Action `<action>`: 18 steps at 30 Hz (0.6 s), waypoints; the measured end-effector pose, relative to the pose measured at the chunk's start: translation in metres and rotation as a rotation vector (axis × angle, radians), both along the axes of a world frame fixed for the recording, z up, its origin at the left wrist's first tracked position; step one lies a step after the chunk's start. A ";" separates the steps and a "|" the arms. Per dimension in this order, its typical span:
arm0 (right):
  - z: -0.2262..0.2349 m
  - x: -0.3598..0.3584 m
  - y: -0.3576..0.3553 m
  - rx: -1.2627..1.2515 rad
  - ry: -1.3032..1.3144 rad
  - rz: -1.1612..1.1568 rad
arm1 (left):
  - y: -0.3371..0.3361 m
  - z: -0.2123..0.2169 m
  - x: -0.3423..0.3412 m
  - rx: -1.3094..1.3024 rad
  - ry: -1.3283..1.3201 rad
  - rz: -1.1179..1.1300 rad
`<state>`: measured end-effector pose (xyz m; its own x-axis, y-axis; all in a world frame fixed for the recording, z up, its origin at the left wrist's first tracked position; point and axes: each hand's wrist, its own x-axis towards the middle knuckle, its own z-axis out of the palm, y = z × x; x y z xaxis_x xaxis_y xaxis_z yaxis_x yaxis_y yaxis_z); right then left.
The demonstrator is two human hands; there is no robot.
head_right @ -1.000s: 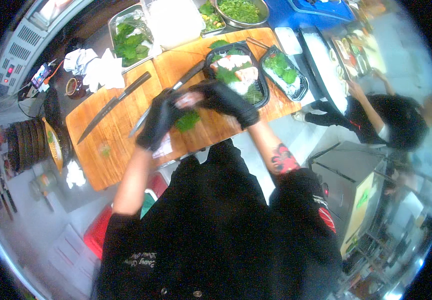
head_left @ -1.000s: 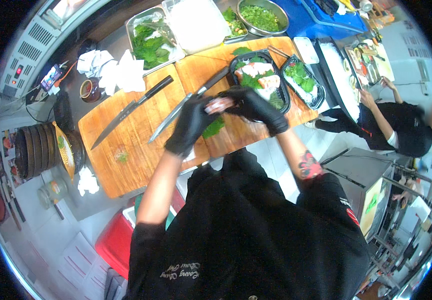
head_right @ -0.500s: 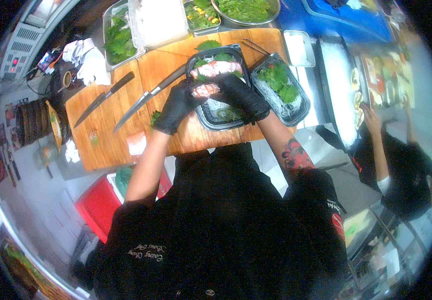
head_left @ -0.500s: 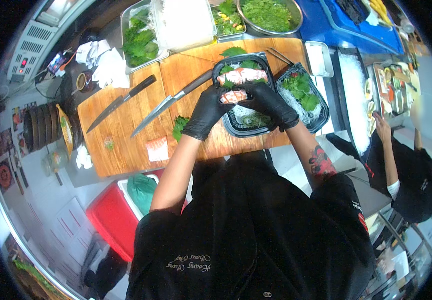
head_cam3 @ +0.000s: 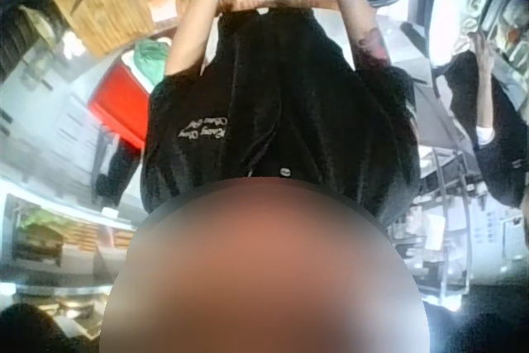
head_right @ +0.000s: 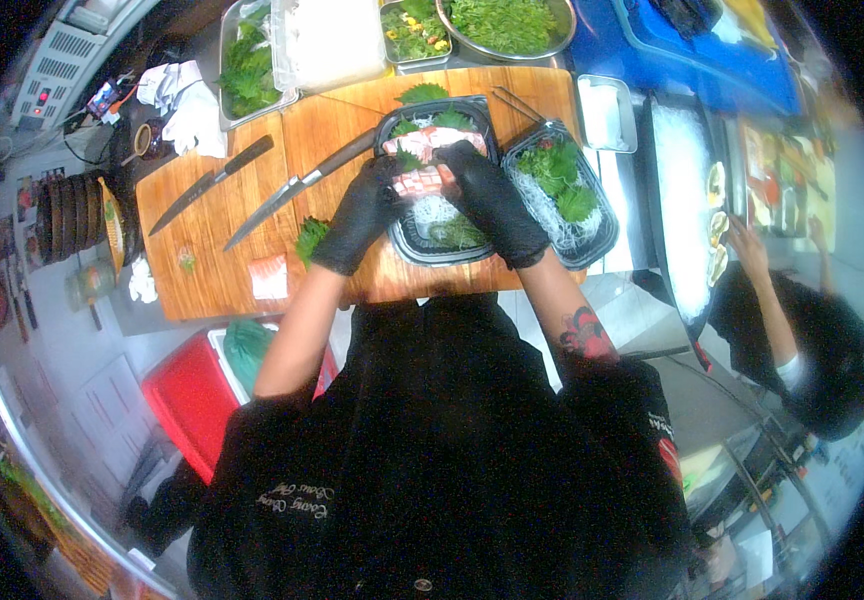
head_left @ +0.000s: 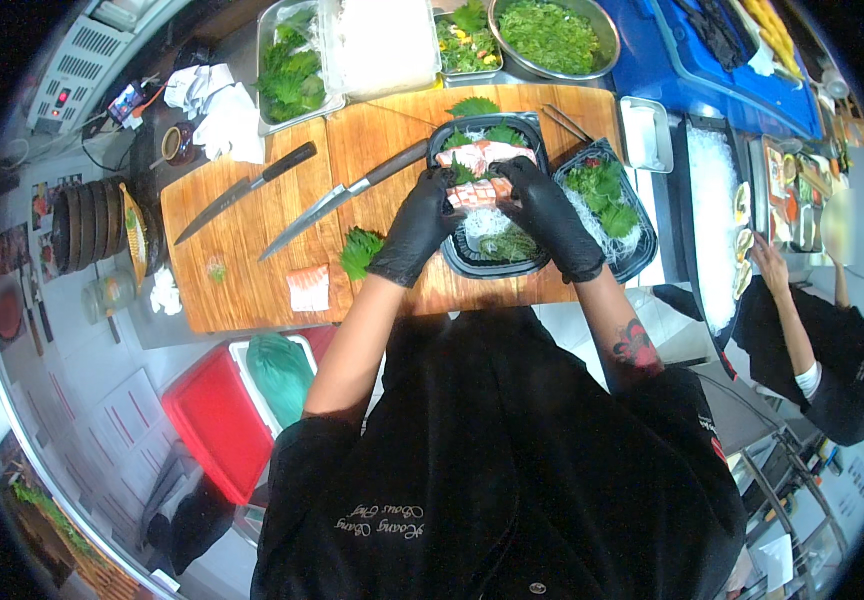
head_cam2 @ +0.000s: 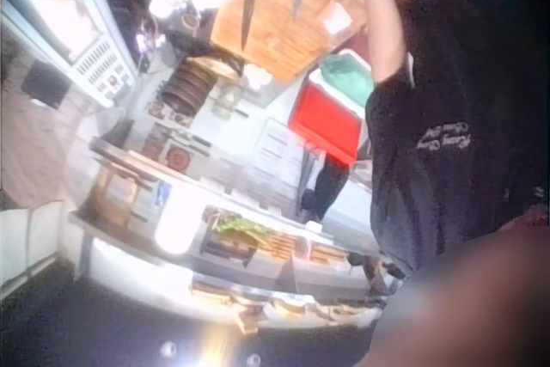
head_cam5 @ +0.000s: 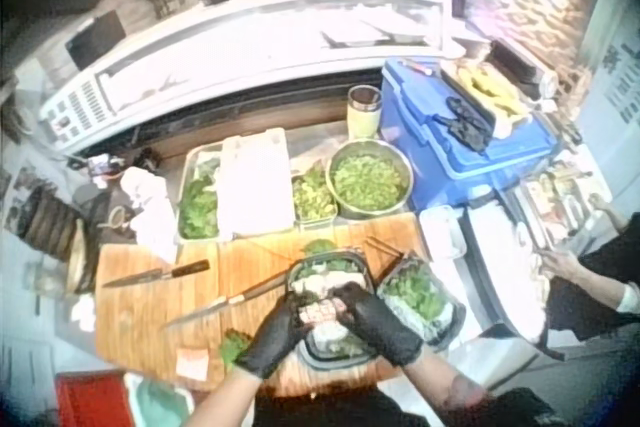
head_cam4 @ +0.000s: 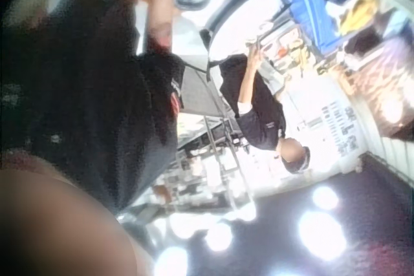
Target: The person assembles sushi by placing shredded white garnish and green leaves into black trays, then arranging sliced raw fish on top. The person handles the trays and ingredients by hand, completing multiple sushi trays.
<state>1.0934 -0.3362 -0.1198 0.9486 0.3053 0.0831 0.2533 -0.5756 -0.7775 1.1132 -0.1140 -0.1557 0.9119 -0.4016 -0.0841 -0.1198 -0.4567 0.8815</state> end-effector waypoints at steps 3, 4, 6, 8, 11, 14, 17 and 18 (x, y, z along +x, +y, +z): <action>0.004 -0.007 -0.005 -0.056 -0.070 -0.020 | 0.000 0.031 -0.006 0.004 0.046 0.026; 0.001 -0.008 -0.003 -0.132 -0.123 0.011 | -0.001 0.032 -0.007 -0.048 0.045 0.030; -0.004 -0.009 0.004 -0.232 -0.231 0.022 | -0.003 0.030 -0.009 -0.082 0.009 0.037; -0.014 -0.002 0.004 -0.202 -0.209 0.020 | -0.003 0.021 -0.008 -0.042 -0.065 0.043; -0.021 0.004 0.002 -0.117 -0.138 0.033 | 0.001 0.008 -0.006 -0.098 0.058 0.107; -0.024 0.005 0.000 -0.099 -0.090 0.034 | -0.003 0.013 -0.002 -0.167 0.086 0.104; -0.016 0.002 0.001 -0.023 -0.114 0.005 | -0.004 0.017 -0.003 -0.094 0.029 0.082; -0.011 0.001 0.002 0.020 -0.130 -0.006 | -0.005 0.015 -0.001 -0.096 0.022 0.085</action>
